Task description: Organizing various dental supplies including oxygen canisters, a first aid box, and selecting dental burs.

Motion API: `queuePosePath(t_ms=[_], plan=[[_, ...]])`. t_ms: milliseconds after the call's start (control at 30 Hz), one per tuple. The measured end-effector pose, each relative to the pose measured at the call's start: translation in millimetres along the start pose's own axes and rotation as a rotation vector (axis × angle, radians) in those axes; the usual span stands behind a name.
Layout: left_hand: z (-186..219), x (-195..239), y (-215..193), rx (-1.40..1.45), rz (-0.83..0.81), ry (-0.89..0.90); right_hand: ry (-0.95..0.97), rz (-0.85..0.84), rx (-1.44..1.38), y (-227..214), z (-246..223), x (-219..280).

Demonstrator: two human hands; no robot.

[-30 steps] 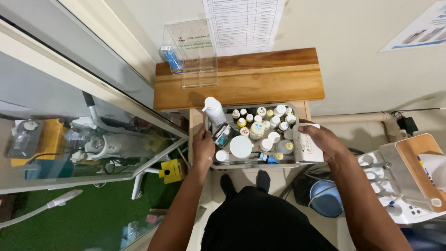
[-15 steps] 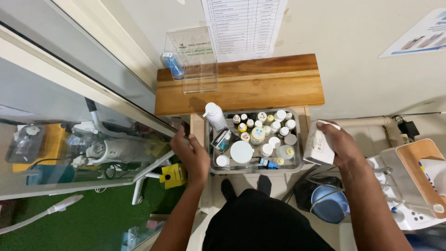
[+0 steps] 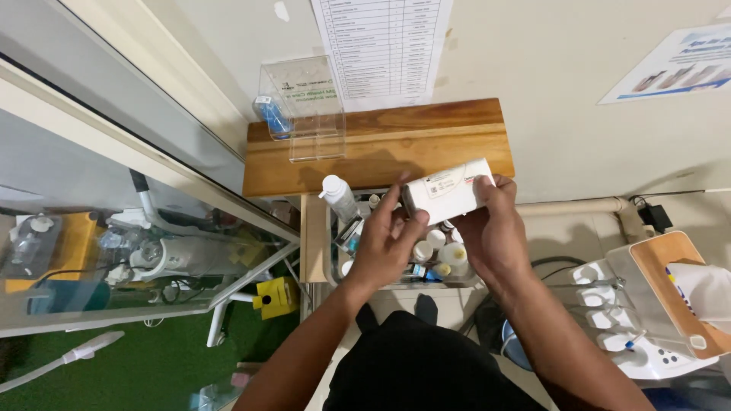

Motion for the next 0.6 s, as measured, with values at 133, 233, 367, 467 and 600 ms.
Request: queuePosePath(t_ms=[133,233,367,467,600], plan=[[-21,-3,-10,0.086,-0.027,-0.107,-0.021,-0.091,0.143,3,-2,11],[-22,-5,-11,0.148,-0.041,-0.057,-0.071,-0.144,0.187,3,-4,16],[-23,-6,-9,0.162,-0.057,-0.059,-0.181,-0.177,0.261,1,-10,21],[-25,-6,-10,0.137,-0.056,-0.073,-0.186,-0.172,0.237,-5,-7,18],[-24,-7,-9,0.156,-0.074,-0.048,-0.187,-0.185,0.211,-1,-9,18]])
Point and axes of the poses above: each hand's wrist, its own x-axis away from the middle knuckle, its own y-axis out of the palm, z = x × y, the point moved 9 cm from there along -x, towards the middle knuckle, and after that the axes turned 8 degrees about -x, right-handed, at the moved point
